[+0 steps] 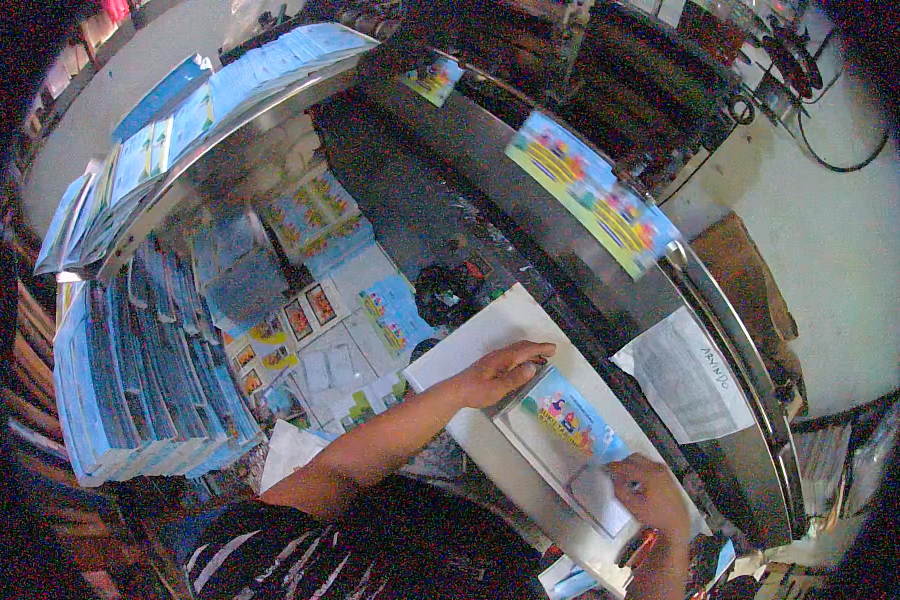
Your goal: The person organizes and stacks brochures by picking them up from a pile and placing them onto a stack on a table.
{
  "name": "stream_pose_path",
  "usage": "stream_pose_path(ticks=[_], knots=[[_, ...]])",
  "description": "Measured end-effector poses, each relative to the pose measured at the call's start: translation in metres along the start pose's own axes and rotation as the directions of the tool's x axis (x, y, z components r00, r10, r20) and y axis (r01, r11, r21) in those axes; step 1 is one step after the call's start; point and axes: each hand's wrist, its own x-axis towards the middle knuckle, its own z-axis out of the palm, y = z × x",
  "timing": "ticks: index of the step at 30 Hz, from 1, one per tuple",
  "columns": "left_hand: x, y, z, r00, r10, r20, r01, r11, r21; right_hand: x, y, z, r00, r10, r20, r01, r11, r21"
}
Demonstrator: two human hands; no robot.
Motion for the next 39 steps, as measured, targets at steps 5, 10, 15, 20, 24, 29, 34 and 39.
stream_pose_path(ticks=[5, 10, 15, 20, 24, 29, 34, 39], knots=[[0.001, 0.002, 0.004, 0.999, 0.021, -0.033, -0.02, 0.999, 0.038, -0.005, 0.01, -0.09, 0.837, -0.054, -0.544, -0.159, 0.929, -0.335], [-0.002, 0.002, 0.002, 1.0, -0.015, -0.001, 0.015, 1.0, -0.012, 0.031, 0.009, -0.157, 0.596, -0.372, -0.712, -0.293, 0.724, -0.624], [0.002, -0.004, 0.006, 0.999, 0.041, -0.02, -0.041, 0.998, 0.042, 0.071, 0.067, -0.13, 0.689, -0.383, -0.615, -0.263, 0.659, -0.704], [0.002, -0.006, 0.008, 0.999, 0.034, -0.022, -0.034, 0.999, -0.005, 0.058, 0.078, -0.074, 0.81, -0.27, -0.521, -0.2, 0.708, -0.677], [0.005, -0.006, 0.005, 0.998, 0.055, -0.005, -0.055, 0.995, 0.087, 0.022, 0.074, -0.017, 0.884, -0.066, -0.462, -0.166, 0.881, -0.443], [0.006, -0.001, 0.004, 0.999, 0.046, 0.013, -0.046, 0.998, 0.047, 0.007, 0.0, 0.042, 0.997, -0.062, -0.036, 0.051, 0.967, -0.251], [0.003, -0.001, 0.002, 0.999, 0.045, 0.022, -0.046, 0.997, 0.059, 0.01, -0.004, 0.044, 0.999, -0.038, -0.039, 0.027, 0.964, -0.265], [0.003, 0.0, 0.007, 1.0, 0.023, 0.008, -0.023, 0.999, 0.034, -0.001, 0.004, 0.03, 1.0, 0.015, -0.007, -0.016, 0.994, -0.105]])
